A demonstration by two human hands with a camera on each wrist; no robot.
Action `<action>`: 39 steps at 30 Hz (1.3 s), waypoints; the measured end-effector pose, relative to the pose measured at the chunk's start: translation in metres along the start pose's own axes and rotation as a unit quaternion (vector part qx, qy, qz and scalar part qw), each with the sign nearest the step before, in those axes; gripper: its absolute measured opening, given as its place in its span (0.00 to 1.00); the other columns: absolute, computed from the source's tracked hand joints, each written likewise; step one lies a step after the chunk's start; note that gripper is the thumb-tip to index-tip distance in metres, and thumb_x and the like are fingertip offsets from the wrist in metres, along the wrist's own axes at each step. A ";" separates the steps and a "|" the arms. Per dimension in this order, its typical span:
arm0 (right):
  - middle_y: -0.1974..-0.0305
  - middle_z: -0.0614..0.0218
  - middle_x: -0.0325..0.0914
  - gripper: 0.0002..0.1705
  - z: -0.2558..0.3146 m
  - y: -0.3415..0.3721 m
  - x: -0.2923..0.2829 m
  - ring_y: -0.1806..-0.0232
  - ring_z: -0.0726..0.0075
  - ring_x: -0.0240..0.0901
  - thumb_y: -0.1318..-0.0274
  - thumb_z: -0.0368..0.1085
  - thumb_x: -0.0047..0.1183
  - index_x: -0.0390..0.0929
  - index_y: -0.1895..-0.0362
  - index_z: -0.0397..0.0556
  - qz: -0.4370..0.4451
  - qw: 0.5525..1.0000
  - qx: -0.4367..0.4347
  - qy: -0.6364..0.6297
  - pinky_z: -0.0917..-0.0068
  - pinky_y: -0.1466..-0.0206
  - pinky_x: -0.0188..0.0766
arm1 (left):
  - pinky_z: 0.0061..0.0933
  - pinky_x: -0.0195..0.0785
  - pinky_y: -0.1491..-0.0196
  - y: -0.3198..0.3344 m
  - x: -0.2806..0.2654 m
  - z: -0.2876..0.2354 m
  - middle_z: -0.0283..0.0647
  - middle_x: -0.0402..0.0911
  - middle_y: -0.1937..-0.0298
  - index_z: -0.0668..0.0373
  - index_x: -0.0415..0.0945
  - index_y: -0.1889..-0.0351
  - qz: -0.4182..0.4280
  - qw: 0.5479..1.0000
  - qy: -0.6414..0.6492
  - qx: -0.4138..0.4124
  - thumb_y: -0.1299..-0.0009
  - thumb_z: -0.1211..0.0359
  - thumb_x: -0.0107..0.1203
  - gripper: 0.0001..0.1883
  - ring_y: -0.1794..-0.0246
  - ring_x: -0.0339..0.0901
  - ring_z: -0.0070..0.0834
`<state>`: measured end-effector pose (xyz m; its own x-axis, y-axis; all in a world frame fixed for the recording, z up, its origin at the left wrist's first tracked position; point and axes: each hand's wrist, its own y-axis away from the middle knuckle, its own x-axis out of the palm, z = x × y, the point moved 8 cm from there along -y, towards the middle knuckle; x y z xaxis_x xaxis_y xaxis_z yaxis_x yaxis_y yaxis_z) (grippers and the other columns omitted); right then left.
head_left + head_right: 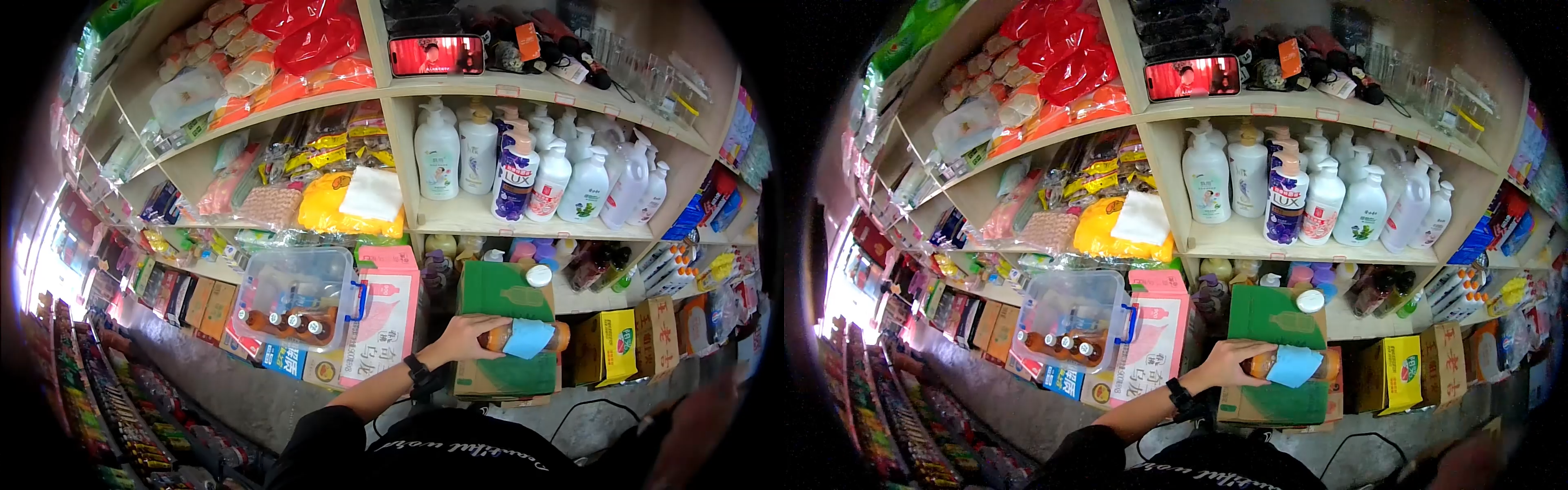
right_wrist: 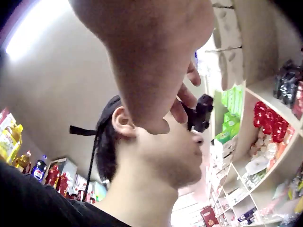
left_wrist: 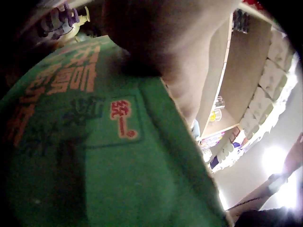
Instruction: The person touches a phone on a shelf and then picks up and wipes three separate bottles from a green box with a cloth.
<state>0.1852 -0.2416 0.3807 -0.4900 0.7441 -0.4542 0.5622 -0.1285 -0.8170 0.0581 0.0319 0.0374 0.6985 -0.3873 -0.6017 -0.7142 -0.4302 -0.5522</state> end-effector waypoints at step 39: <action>0.79 0.58 0.77 0.08 -0.018 0.224 0.278 0.77 0.51 0.77 0.40 0.35 0.59 0.76 0.71 0.47 0.215 0.872 0.439 0.032 0.57 0.73 0.72 | 0.36 0.78 0.67 0.040 -0.091 -0.062 0.43 0.84 0.71 0.64 0.83 0.68 -0.110 0.992 0.004 -0.060 0.32 0.71 0.68 0.06 0.71 0.83 0.40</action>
<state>0.1871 -0.0518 0.0780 -0.3059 0.5353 -0.7873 -0.0549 -0.8355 -0.5468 -0.0308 -0.0001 0.1057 0.8370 -0.2797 -0.4702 -0.5350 -0.5985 -0.5963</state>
